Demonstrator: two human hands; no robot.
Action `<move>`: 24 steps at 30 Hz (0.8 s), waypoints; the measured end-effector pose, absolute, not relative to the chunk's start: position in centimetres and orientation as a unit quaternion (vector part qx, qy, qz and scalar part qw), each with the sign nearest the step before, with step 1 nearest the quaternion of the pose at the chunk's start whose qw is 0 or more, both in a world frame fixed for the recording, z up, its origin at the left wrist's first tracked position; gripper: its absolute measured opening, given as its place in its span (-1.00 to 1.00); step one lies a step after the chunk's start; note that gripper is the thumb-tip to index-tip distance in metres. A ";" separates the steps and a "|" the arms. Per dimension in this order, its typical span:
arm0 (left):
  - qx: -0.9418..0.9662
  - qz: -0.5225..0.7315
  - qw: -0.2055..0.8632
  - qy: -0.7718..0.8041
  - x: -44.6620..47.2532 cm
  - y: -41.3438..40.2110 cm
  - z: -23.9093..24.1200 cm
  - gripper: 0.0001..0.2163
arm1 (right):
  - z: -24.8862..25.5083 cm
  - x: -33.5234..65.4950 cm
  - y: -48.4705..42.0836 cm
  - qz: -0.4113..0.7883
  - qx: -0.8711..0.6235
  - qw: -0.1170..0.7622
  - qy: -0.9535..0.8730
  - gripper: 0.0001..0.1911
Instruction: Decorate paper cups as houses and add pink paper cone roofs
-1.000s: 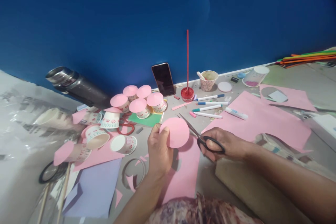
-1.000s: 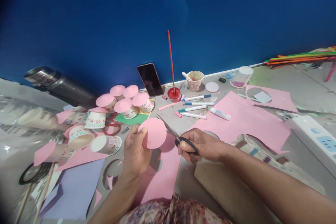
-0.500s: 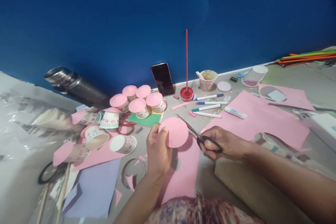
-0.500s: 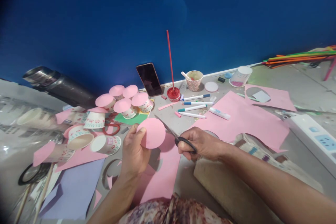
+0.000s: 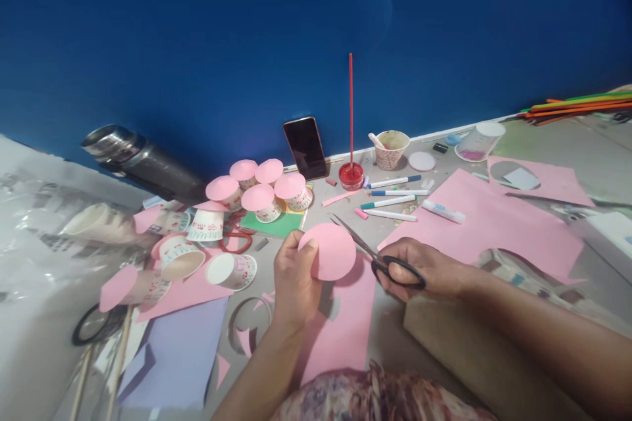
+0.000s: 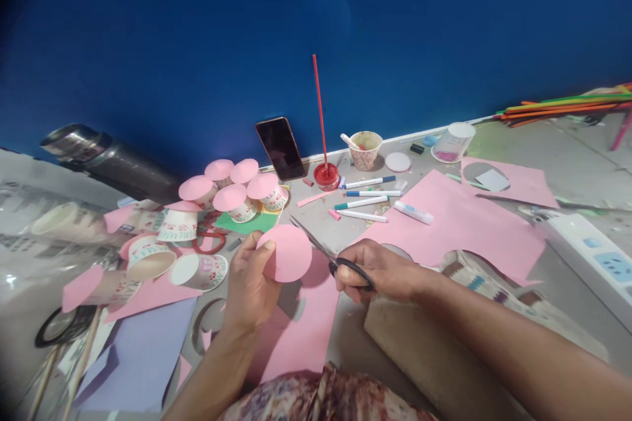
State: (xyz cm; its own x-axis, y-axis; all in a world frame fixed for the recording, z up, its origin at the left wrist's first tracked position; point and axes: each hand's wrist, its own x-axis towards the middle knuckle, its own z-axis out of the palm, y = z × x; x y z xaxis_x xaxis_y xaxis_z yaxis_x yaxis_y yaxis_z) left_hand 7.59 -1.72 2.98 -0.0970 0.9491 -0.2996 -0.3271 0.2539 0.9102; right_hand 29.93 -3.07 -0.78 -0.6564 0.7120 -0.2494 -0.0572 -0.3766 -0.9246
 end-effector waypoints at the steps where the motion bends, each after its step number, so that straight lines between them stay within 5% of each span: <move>1: 0.304 0.529 0.600 0.517 7.6 -1.7 3.0 -0.66 | -0.9 30.0 -3.1 0.761 -0.329 0.253 -0.499 -0.33; 24: 0.331 0.525 0.609 0.493 6.6 -1.2 3.0 -0.60 | -1.2 30.2 -3.0 0.756 -0.342 0.227 -0.511 -0.38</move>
State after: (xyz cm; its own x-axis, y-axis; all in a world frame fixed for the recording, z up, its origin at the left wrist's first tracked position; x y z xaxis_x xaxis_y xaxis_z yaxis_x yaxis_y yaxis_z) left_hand 6.62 -1.16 3.04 -0.0374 0.9667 -0.2533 -0.3129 0.2294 0.9217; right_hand 30.17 -3.00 -1.18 -0.6637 0.6919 -0.2842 0.0057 -0.3753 -0.9269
